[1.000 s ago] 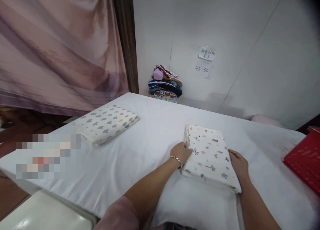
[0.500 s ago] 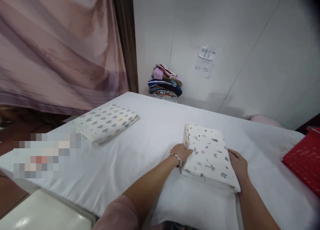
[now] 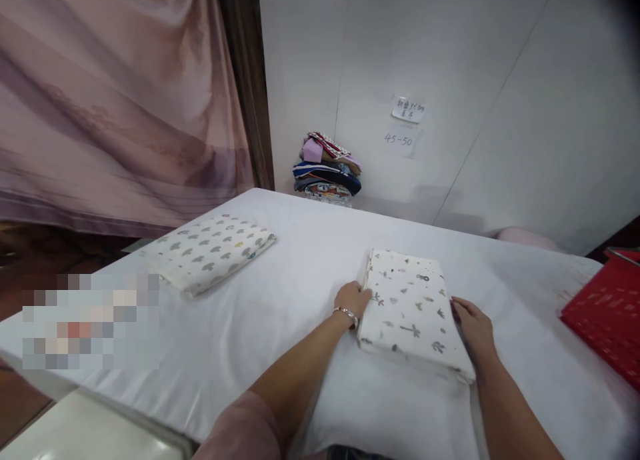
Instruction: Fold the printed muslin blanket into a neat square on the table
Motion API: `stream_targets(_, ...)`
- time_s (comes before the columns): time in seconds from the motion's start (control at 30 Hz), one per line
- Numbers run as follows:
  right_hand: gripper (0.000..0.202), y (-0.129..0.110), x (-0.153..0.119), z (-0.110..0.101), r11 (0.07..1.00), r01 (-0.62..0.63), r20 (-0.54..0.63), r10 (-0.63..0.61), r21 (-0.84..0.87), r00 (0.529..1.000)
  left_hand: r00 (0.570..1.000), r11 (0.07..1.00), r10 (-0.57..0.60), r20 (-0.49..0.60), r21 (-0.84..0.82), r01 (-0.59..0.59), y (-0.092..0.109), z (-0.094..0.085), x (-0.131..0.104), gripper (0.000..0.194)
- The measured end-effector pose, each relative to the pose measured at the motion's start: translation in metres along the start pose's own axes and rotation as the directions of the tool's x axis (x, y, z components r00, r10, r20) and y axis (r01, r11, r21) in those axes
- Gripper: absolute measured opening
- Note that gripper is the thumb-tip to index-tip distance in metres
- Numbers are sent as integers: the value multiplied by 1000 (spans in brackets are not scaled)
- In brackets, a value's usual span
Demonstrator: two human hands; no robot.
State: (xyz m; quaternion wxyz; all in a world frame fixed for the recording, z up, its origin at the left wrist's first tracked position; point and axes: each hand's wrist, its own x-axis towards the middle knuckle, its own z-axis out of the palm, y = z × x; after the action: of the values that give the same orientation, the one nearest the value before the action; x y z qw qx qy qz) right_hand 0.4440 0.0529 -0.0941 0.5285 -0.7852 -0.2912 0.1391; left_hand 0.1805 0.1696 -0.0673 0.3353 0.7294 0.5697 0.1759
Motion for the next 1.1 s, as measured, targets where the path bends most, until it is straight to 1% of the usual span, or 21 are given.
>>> stream_targets(0.07, 45, 1, 0, 1, 1000, 9, 13, -9, 10, 1000, 998, 1000, -12, 54, 20, 11, -2, -4, -1, 24)
stream_targets(0.13, 45, 1, 1, 1, 999, 22, 22, -21, -25, 1000, 995, 1000, 1, 95, 20, -3, -2, -6, -1, 33)
stream_targets(0.2, 46, 0, 1, 0, 998, 30, 33, -28, -62, 999, 995, 1000, 17, 103, -11, -16, -1, -6, -1, 45)
stream_targets(0.27, 48, -2, 1, 0, 996, 33, 73, -27, -86, 997, 996, 998, 28, 84, -50, -24, -1, -5, -1, 51)
stream_targets(0.3, 48, -4, 1, 0, 995, 35, 102, -26, -96, 994, 997, 998, 32, 70, -58, -28, -1, -4, -1, 50)
stream_targets(0.4, 52, -10, 0, 1, 990, 54, 201, -27, -128, 979, 999, 999, 40, 24, -25, -40, -1, 1, 0, 38)
stream_targets(0.47, 56, -12, 0, 3, 988, 68, 241, -33, -138, 970, 998, 998, 65, 25, -7, -65, -2, 4, 0, 34)
stream_targets(0.57, 58, -8, 2, 4, 989, 72, 256, -36, -131, 966, 995, 996, 85, 47, -5, -85, -3, 7, 0, 35)
stream_targets(0.67, 57, -3, 5, 4, 990, 84, 262, -52, -113, 964, 996, 998, 66, 52, 11, -67, -4, 5, 0, 35)
stream_targets(0.73, 57, -4, 6, 1, 975, 110, 267, -56, -191, 962, 997, 998, 58, 41, 5, -59, -5, 4, -1, 34)
stream_targets(0.77, 57, -8, 6, 0, 954, 147, 272, -73, -263, 960, 998, 999, 52, 34, -7, -52, -6, 4, -2, 33)
stream_targets(0.83, 59, -21, 5, 0, 878, 261, 297, -146, -400, 944, 999, 998, 35, 24, -43, -34, -7, 4, -4, 29)
stream_targets(0.87, 60, -31, 3, 2, 836, 334, 333, -194, -435, 923, 999, 998, 27, 23, -61, -25, -8, 4, -4, 27)
stream_targets(0.9, 59, -42, 1, 6, 798, 410, 385, -244, -442, 890, 1000, 997, 15, 25, -78, -13, -9, 5, -5, 26)
stream_targets(0.97, 57, -65, -5, 21, 733, 547, 513, -314, -403, 799, 999, 995, -3, 33, -101, 7, -9, 5, -5, 25)
stream_targets(1.0, 57, -76, -7, 33, 696, 613, 581, -339, -374, 740, 999, 994, -6, 37, -110, 11, -9, 5, -5, 24)
stream_targets(1.03, 57, -86, -9, 47, 652, 677, 652, -355, -341, 670, 999, 993, -6, 39, -118, 11, -9, 5, -6, 24)
stream_targets(1.07, 58, -94, -9, 62, 602, 736, 712, -365, -311, 600, 999, 992, -3, 36, -124, 8, -9, 6, -6, 23)
stream_targets(1.1, 59, -99, -8, 77, 548, 783, 755, -368, -294, 542, 999, 992, 4, 32, -128, 0, -9, 6, -7, 22)
